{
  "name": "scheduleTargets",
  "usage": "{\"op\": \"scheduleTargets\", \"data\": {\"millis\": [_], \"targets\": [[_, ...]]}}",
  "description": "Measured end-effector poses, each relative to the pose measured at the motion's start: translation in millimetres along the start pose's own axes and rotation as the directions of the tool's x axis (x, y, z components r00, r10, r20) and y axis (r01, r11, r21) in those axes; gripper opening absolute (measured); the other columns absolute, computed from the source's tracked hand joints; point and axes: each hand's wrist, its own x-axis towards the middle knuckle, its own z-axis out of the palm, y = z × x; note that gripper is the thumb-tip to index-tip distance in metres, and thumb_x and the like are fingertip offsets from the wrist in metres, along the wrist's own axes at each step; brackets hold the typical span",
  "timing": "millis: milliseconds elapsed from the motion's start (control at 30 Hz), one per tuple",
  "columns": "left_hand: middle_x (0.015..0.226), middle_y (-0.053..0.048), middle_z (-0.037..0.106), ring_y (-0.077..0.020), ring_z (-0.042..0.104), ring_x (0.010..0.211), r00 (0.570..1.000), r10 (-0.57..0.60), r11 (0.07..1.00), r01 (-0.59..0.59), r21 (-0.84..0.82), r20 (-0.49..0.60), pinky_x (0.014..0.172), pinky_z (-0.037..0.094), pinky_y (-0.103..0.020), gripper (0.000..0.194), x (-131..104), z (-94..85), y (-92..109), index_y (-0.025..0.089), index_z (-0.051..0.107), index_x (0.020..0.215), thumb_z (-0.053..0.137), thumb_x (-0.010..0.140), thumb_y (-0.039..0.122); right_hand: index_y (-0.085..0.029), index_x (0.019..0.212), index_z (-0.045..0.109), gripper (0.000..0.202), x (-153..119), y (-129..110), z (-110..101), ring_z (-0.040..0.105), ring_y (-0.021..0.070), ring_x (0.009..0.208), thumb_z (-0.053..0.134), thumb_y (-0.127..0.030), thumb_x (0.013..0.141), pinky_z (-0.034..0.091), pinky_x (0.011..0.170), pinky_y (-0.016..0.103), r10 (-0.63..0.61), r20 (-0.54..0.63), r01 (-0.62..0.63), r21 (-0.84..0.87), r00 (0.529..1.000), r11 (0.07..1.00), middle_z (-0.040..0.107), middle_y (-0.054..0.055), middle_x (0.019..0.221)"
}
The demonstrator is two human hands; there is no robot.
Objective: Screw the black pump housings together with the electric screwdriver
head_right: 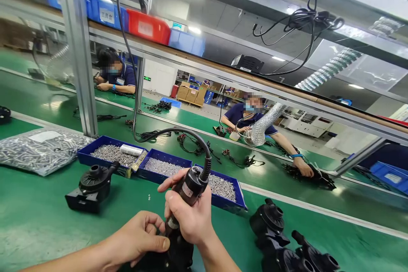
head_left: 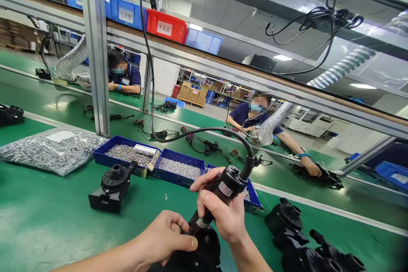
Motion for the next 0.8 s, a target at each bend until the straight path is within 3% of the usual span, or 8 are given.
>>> {"op": "scheduleTargets", "data": {"millis": [133, 267, 367, 400, 467, 533, 567, 800], "targets": [[0.049, 0.014, 0.044, -0.0068, 0.026, 0.036, 1.0, 0.011, 1.0, -0.011, -0.004, 0.009, 0.031, 0.023, -0.021, 0.059, 0, 0.3, 1, 0.019, 0.06, 0.091, 0.097, 0.055, 0.048, -0.024, 0.104, 0.055, 0.029, 0, 3, -1, 0.06, 0.0112, 0.045, 0.079, -0.034, 0.093, 0.048, 0.042, 0.022, -0.016, -0.014, 0.016, 0.013, 1.0, 1.0, 0.068, -0.003, 0.073], [0.049, 0.012, 0.043, -0.008, 0.027, 0.037, 0.997, 0.014, 1.0, -0.016, 0.02, 0.075, 0.034, 0.021, -0.022, 0.059, 2, -3.6, 9, 0.018, 0.063, 0.089, 0.097, 0.055, 0.053, -0.023, 0.107, 0.056, 0.025, 2, 3, -6, 0.061, 0.0101, 0.045, 0.077, -0.03, 0.095, 0.051, 0.043, 0.022, -0.067, 0.03, 0.066, 0.038, 0.997, 0.997, 0.077, 0.004, 0.091], [0.056, 0.007, 0.049, -0.0109, 0.033, 0.041, 0.99, 0.09, 0.975, -0.111, 0.195, 0.111, 0.04, 0.03, -0.024, 0.048, 5, -19.5, 22, 0.016, 0.068, 0.095, 0.082, 0.078, 0.058, -0.024, 0.108, 0.058, 0.022, 4, 1, -10, 0.063, 0.0117, 0.047, 0.075, -0.028, 0.096, 0.053, 0.044, 0.024, -0.104, 0.044, 0.104, 0.008, 0.994, 0.995, 0.078, 0.005, 0.095], [0.063, 0.003, 0.055, -0.0129, 0.041, 0.046, 0.983, 0.173, 0.924, -0.183, 0.336, 0.061, 0.045, 0.037, -0.025, 0.039, 7, -28.0, 27, 0.016, 0.07, 0.099, 0.074, 0.087, 0.053, -0.024, 0.108, 0.058, 0.021, 4, 0, -12, 0.064, 0.0123, 0.048, 0.075, -0.028, 0.097, 0.053, 0.045, 0.025, -0.114, 0.024, 0.115, -0.02, 0.993, 0.993, 0.078, 0.005, 0.095], [0.089, -0.005, 0.067, -0.0185, 0.059, 0.066, 0.921, 0.386, 0.668, -0.236, 0.706, -0.058, 0.063, 0.049, -0.029, 0.022, 14, -48.5, 35, 0.017, 0.073, 0.107, 0.059, 0.098, 0.031, -0.023, 0.107, 0.06, 0.019, 5, -2, -14, 0.066, 0.013, 0.051, 0.075, -0.028, 0.097, 0.056, 0.05, 0.027, -0.126, -0.051, 0.12, -0.102, 0.991, 0.987, 0.078, 0.005, 0.094], [0.112, -0.011, 0.068, -0.0237, 0.068, 0.09, 0.851, 0.519, 0.37, -0.137, 0.919, -0.082, 0.081, 0.051, -0.033, 0.03, 22, -69.4, 38, 0.017, 0.077, 0.111, 0.05, 0.098, 0.013, -0.022, 0.106, 0.062, 0.019, 6, -4, -16, 0.066, 0.0135, 0.053, 0.077, -0.03, 0.096, 0.058, 0.054, 0.029, -0.137, -0.121, 0.113, -0.189, 0.983, 0.975, 0.078, 0.006, 0.093], [0.117, -0.012, 0.067, -0.0257, 0.069, 0.096, 0.847, 0.526, 0.287, -0.093, 0.953, -0.076, 0.086, 0.051, -0.034, 0.034, 27, -78.4, 37, 0.017, 0.079, 0.111, 0.049, 0.097, 0.009, -0.021, 0.106, 0.063, 0.021, 7, -4, -17, 0.066, 0.0136, 0.053, 0.078, -0.031, 0.096, 0.058, 0.054, 0.029, -0.144, -0.146, 0.11, -0.219, 0.979, 0.97, 0.078, 0.006, 0.092], [0.108, -0.006, 0.072, -0.0264, 0.071, 0.102, 0.911, 0.412, 0.247, -0.084, 0.965, -0.026, 0.088, 0.052, -0.031, 0.022, 50, -98.7, 31, 0.026, 0.086, 0.104, 0.07, 0.094, 0.015, -0.02, 0.107, 0.063, 0.027, 15, -2, -28, 0.067, 0.0156, 0.054, 0.082, -0.032, 0.092, 0.058, 0.053, 0.03, -0.141, -0.217, 0.086, -0.243, 0.966, 0.966, 0.077, 0.007, 0.089]]}}
